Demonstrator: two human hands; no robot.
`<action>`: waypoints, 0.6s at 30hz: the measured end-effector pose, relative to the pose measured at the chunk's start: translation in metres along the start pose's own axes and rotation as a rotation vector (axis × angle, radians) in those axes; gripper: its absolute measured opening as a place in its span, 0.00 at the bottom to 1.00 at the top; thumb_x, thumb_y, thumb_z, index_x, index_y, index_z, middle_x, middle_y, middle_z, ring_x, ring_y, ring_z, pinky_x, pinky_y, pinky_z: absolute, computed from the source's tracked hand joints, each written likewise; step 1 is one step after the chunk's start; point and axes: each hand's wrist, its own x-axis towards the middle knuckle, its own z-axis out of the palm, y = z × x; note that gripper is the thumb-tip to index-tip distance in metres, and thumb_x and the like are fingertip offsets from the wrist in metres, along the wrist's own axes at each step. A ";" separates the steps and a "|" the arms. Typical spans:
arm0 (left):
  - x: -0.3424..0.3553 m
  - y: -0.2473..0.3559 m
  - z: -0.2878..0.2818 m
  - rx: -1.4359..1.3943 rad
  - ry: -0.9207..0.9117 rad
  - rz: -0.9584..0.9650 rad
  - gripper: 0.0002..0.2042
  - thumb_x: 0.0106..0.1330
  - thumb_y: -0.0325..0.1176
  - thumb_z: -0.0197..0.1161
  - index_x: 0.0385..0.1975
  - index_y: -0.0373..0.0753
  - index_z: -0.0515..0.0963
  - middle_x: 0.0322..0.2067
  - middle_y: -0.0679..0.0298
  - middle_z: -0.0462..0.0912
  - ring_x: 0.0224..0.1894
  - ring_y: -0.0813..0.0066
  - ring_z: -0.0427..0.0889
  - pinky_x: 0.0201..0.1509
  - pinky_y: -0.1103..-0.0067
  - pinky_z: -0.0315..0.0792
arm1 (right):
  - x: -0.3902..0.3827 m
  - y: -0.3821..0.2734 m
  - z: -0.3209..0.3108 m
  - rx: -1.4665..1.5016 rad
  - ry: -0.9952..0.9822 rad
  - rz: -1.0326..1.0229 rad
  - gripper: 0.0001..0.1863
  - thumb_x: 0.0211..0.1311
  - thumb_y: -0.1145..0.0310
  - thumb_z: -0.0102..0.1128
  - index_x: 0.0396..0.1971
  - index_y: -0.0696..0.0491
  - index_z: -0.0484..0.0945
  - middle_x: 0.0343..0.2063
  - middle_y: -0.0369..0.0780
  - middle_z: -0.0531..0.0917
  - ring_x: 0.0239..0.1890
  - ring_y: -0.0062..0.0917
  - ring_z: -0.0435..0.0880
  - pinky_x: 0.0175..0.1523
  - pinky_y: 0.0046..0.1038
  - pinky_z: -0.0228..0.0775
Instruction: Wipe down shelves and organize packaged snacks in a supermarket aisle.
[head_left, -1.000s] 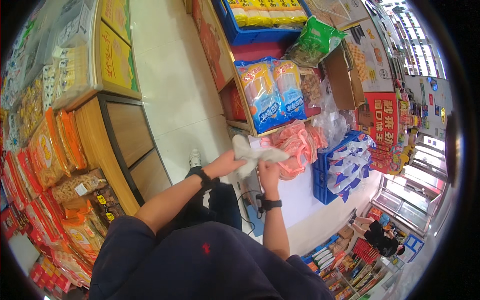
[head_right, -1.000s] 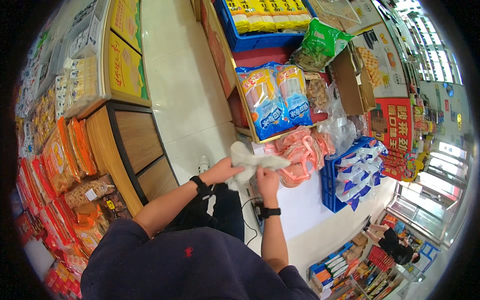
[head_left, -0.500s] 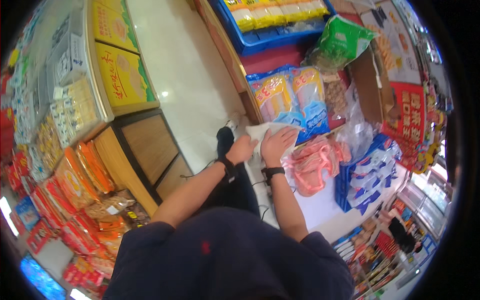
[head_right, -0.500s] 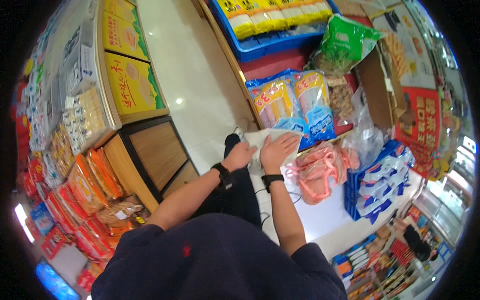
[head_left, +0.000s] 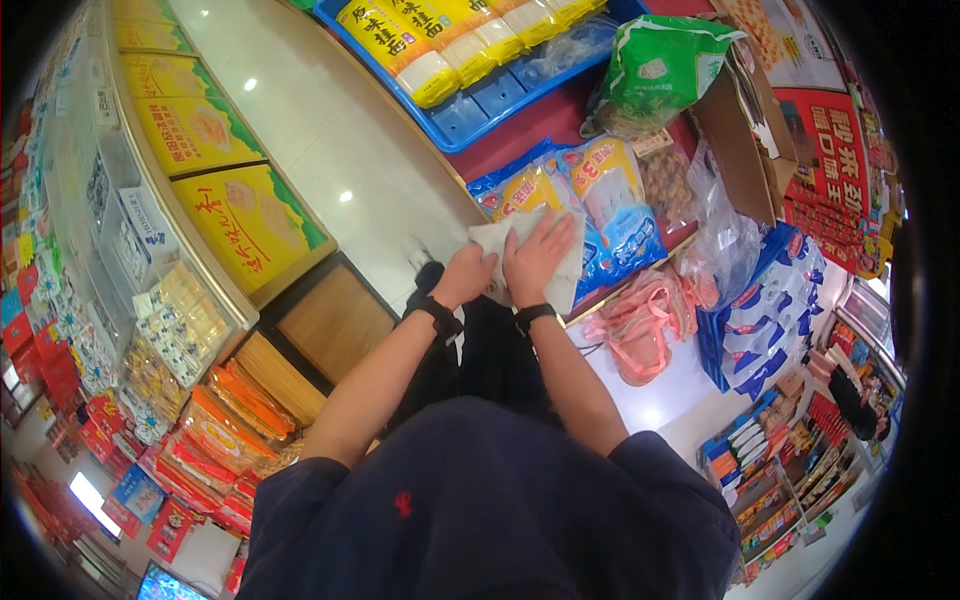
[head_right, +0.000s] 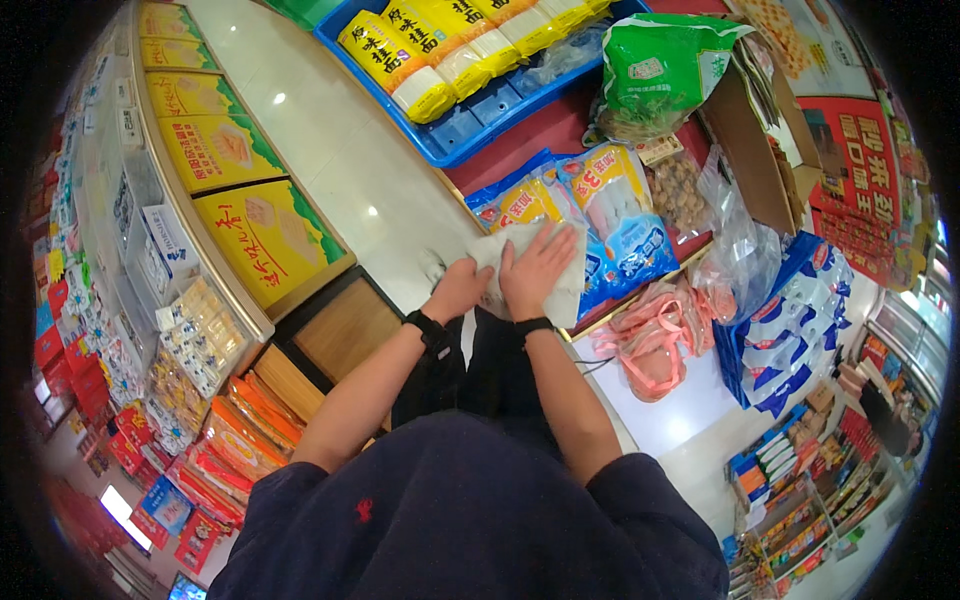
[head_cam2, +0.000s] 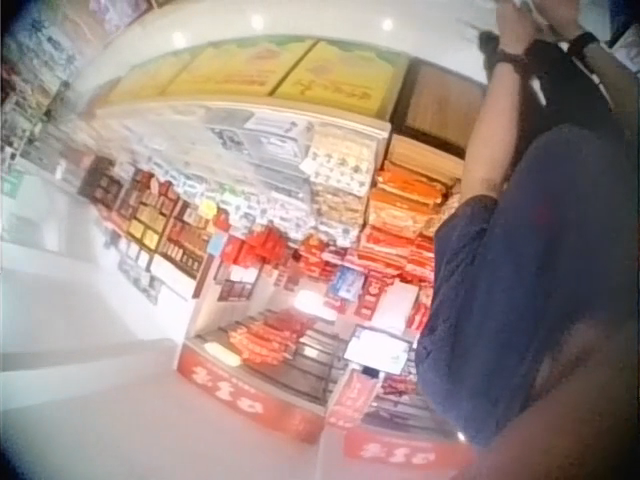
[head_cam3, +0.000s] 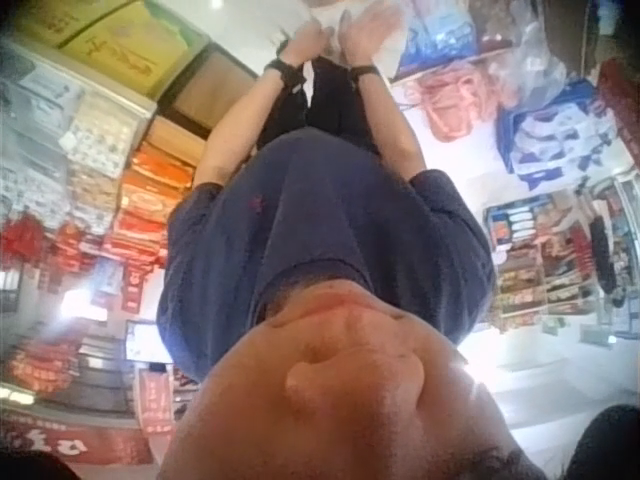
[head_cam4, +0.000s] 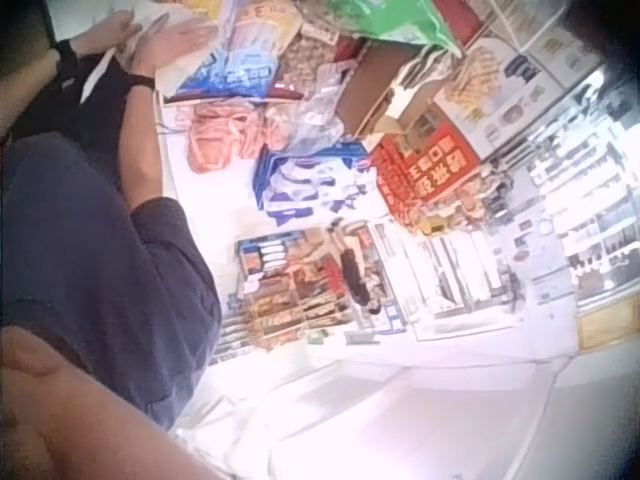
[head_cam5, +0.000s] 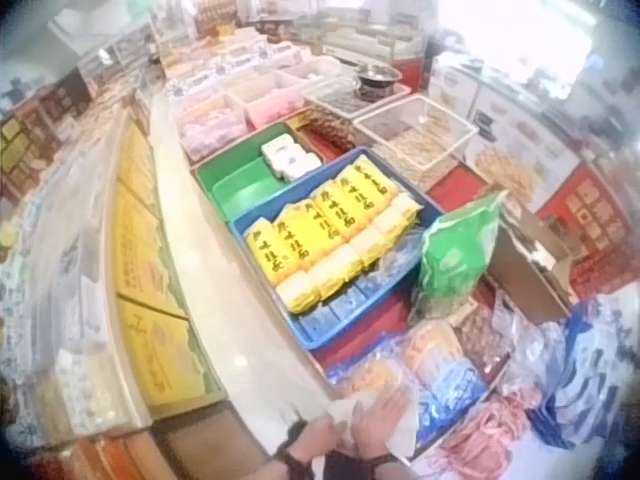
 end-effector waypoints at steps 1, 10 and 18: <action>0.006 0.003 -0.011 0.006 -0.010 0.003 0.23 0.67 0.43 0.61 0.28 0.22 0.78 0.25 0.37 0.81 0.30 0.47 0.85 0.36 0.63 0.76 | 0.010 -0.007 0.002 0.026 0.005 -0.063 0.46 0.65 0.50 0.58 0.72 0.65 0.50 0.71 0.65 0.51 0.76 0.60 0.42 0.77 0.56 0.32; 0.030 0.024 -0.086 -0.066 -0.140 -0.018 0.20 0.68 0.41 0.58 0.32 0.22 0.78 0.29 0.40 0.81 0.35 0.49 0.81 0.41 0.61 0.74 | 0.042 -0.055 0.004 0.411 0.003 -0.108 0.37 0.65 0.63 0.60 0.70 0.62 0.57 0.69 0.62 0.60 0.72 0.56 0.57 0.76 0.49 0.45; 0.015 0.059 -0.181 -0.382 -0.609 -0.075 0.14 0.71 0.33 0.58 0.49 0.29 0.81 0.42 0.64 0.86 0.43 0.79 0.80 0.50 0.78 0.74 | 0.034 -0.108 -0.080 0.709 -0.150 0.240 0.31 0.71 0.66 0.54 0.69 0.63 0.59 0.65 0.56 0.68 0.68 0.47 0.67 0.73 0.37 0.56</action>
